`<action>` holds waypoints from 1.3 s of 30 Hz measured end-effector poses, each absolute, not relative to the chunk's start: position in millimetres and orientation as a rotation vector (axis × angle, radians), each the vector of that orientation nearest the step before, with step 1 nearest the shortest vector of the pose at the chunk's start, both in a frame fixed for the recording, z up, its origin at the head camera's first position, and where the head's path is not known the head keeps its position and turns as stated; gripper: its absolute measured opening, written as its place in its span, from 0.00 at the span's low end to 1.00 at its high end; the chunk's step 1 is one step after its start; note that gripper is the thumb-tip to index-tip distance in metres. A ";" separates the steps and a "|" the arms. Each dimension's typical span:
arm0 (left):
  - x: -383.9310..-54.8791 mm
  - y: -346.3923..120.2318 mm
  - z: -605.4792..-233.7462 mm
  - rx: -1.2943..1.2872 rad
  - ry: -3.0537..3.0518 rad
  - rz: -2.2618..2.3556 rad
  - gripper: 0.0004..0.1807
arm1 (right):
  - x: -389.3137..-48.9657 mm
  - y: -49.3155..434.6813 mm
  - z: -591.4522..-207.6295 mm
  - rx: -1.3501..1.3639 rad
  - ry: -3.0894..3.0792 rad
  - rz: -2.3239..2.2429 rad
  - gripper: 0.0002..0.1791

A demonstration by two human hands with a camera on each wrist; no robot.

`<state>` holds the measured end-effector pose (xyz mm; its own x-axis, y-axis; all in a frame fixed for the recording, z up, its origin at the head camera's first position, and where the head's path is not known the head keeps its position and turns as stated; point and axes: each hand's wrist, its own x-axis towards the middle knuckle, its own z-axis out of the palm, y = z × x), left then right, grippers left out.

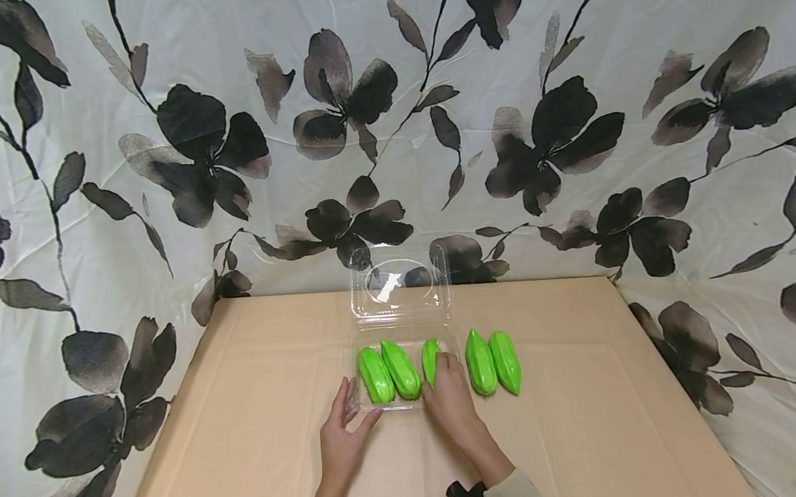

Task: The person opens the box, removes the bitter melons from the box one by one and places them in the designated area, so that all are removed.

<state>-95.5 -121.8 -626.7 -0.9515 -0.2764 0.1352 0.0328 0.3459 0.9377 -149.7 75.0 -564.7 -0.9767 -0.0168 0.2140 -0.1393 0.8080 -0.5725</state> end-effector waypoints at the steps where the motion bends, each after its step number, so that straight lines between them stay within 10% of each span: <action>1: -95.5 -121.8 -626.7 0.218 -2.343 -1.640 0.48 | -149.8 74.9 -564.5 0.122 -2.796 0.911 0.30; 39: -95.1 -122.3 -630.9 0.196 -2.302 -1.651 0.48 | -149.8 75.9 -567.0 0.115 -2.817 0.849 0.32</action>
